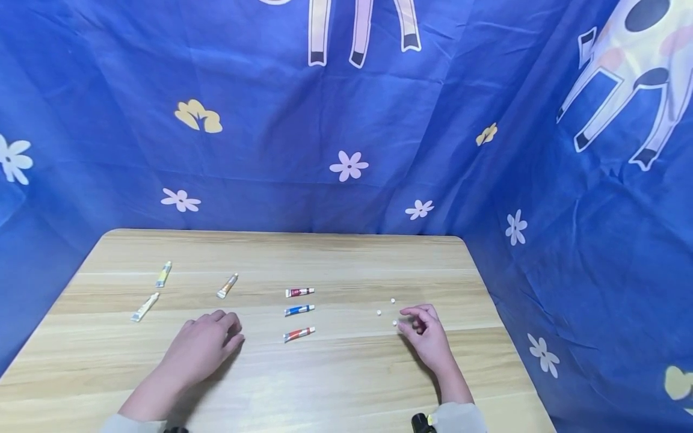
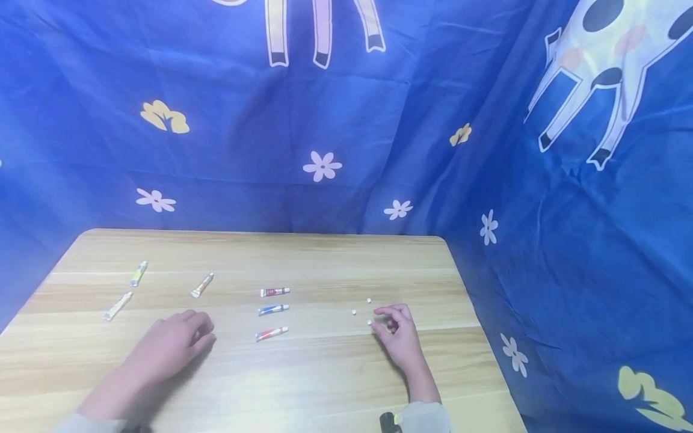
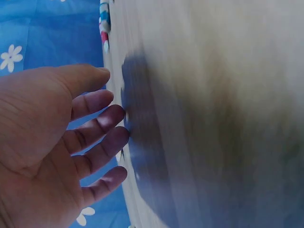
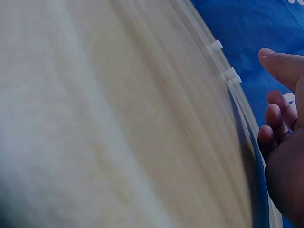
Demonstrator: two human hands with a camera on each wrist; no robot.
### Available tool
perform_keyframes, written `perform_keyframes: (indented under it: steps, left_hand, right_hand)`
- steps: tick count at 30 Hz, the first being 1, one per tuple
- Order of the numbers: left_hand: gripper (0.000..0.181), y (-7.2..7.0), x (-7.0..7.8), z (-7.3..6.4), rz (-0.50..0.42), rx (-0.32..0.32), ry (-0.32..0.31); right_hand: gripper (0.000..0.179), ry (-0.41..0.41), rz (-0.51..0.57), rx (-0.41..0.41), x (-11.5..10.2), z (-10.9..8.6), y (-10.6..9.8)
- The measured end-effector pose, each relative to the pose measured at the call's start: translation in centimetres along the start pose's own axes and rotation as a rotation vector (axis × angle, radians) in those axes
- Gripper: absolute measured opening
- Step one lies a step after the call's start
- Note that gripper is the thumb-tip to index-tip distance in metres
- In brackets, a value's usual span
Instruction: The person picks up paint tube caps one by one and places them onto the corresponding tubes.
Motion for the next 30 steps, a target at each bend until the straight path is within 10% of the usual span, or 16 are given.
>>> perform_keyframes:
  steps: [30]
  left_hand:
    - [0.024, -0.6, -4.2, 2.9, -0.055, -0.068, -0.085]
  right_hand:
    - [0.021, -0.023, -0.237, -0.094, 0.7, 0.7, 0.7]
Point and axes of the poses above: each hand's wrist, its own z-axis towards the middle knuckle, its own y-axis out of the palm, x = y × z, the point moved 3 cm from there along z, towards the middle knuckle, and after that the axes turned 8 degrees about x, right-handed, at the moved point
